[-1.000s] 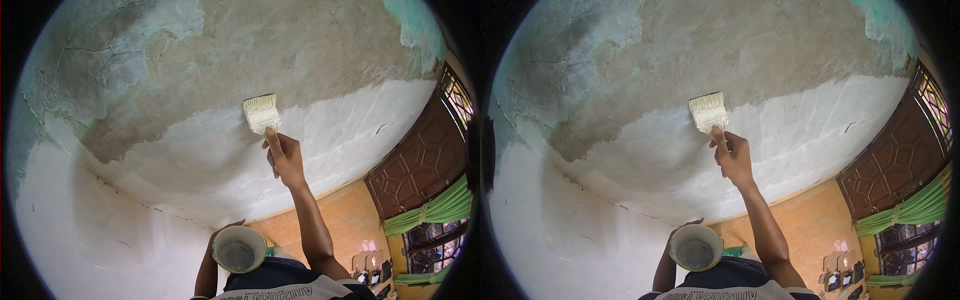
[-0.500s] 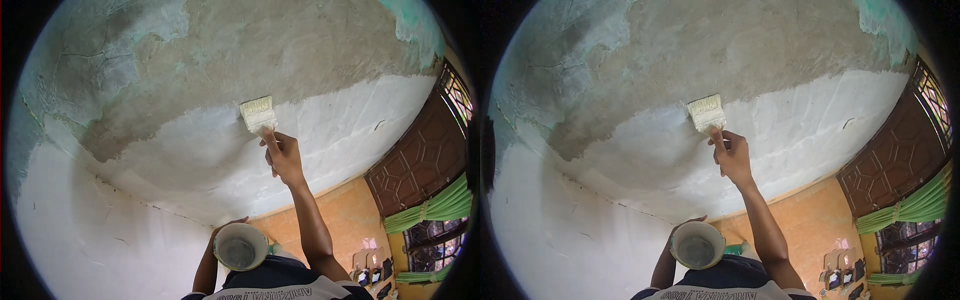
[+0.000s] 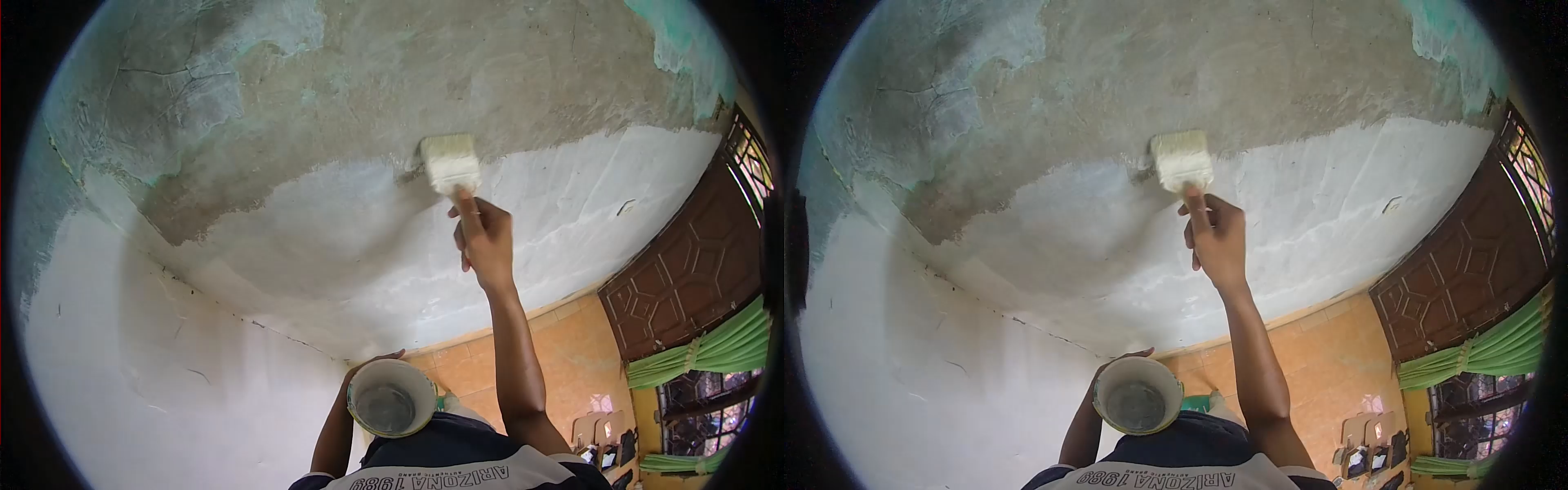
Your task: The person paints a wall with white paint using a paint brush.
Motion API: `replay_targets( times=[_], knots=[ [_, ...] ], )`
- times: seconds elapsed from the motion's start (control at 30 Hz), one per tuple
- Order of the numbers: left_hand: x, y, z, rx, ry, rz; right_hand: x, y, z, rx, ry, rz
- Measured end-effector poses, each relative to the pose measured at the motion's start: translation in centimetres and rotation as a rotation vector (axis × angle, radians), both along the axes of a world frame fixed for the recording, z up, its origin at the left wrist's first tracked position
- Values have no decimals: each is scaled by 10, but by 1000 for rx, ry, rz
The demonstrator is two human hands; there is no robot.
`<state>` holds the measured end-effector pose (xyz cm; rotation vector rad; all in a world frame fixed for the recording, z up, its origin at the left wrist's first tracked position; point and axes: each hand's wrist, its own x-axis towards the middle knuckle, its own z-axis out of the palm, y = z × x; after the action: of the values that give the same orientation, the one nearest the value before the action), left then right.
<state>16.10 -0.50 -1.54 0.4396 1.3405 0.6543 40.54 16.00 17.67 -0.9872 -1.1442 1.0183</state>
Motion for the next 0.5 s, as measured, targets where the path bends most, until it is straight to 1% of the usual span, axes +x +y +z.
replay_targets(
  times=[0.07, 0.1, 0.17, 0.2, 0.23, 0.27, 0.3, 0.37, 0.4, 0.47, 0.5],
  knots=[
    [1, 4, 9, 4, 20, -8, -4, 18, -17, 14, -119, 25],
    [0, 6, 6, 9, 19, -4, -7, 21, -19, 20, -120, 28],
    [-2, 5, -7, -16, -7, 21, -14, 21, -24, 27, -158, -60],
    [-4, 3, -10, -22, -5, 21, -12, 17, -22, 14, -147, -32],
    [-5, 1, -12, 62, -12, -16, -10, 13, -26, 8, -145, -33],
    [-6, 0, -13, 151, -19, -53, -7, 7, -30, -42, -133, 23],
    [-2, 1, -9, 154, -20, -54, -3, 2, -33, -88, -123, 81],
    [7, 2, 0, 167, -77, 130, 1, -13, -37, -120, -100, 127],
    [5, 5, -6, 174, -78, 131, 2, -20, -38, -106, -63, 118],
    [-3, 8, -26, 10, -118, 142, 2, -30, -31, -56, -5, 93],
    [-3, 8, -21, 11, -116, 145, 2, -32, -22, -55, -3, 96]
  ],
)
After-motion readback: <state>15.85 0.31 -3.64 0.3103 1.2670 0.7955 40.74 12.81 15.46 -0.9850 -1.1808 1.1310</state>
